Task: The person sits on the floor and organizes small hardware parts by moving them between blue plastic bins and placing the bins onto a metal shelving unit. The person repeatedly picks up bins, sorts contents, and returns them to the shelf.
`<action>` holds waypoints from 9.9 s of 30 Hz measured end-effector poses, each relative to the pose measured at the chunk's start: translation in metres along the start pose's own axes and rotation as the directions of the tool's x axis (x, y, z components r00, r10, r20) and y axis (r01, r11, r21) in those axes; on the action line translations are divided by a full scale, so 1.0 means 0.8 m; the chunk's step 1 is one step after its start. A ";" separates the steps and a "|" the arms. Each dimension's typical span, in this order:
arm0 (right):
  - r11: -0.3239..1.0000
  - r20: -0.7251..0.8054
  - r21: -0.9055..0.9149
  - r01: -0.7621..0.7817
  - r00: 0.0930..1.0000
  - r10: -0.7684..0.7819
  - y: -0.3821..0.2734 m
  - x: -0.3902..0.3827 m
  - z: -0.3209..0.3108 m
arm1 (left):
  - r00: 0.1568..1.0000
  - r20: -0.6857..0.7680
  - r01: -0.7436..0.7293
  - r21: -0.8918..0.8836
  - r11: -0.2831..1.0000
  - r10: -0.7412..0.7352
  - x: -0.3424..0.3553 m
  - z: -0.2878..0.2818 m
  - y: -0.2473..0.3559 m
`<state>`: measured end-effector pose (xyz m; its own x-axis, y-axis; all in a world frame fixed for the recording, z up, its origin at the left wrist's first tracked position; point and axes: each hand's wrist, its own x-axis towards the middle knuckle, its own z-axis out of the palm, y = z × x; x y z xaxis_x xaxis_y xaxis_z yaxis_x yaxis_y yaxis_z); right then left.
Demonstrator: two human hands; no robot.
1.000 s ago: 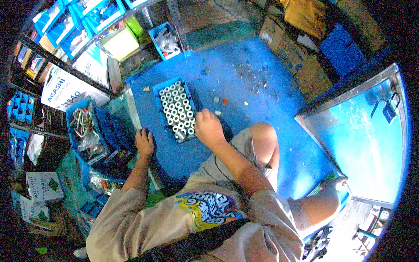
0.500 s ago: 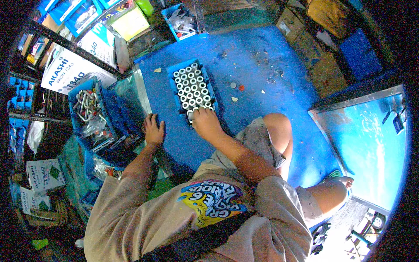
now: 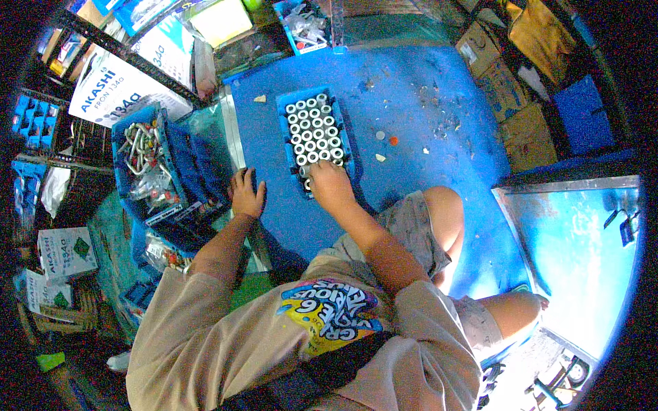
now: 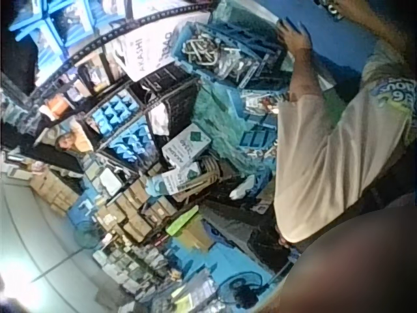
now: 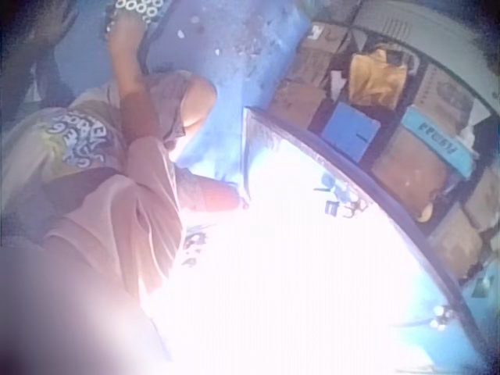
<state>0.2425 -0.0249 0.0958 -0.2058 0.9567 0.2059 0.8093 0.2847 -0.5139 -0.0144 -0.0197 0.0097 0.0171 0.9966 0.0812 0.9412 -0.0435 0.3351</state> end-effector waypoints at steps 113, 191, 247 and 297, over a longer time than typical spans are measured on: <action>0.560 0.154 0.820 -0.120 0.988 -0.014 -0.321 0.170 0.070 | 0.995 -0.063 -0.082 -0.068 0.994 0.078 -0.004 0.002 -0.008; 0.974 0.384 0.114 -0.198 0.913 0.141 0.036 0.498 0.140 | 0.998 0.061 0.001 -0.218 0.976 0.013 0.005 -0.014 -0.001; 0.711 0.045 0.686 -0.157 0.984 0.173 -0.042 0.300 0.186 | 0.996 -0.053 -0.078 -0.037 0.996 0.077 0.000 -0.003 -0.004; 0.229 0.314 0.877 -0.422 0.865 0.392 0.072 0.162 0.040 | 0.955 0.296 0.276 -0.891 -0.360 0.000 0.310 0.158 0.019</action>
<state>0.2451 0.1171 0.0659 -0.0337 0.9581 -0.2846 -0.2104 -0.2851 -0.9351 0.0469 0.2356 -0.0838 0.1159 0.9729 -0.2000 -0.6350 0.2274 0.7383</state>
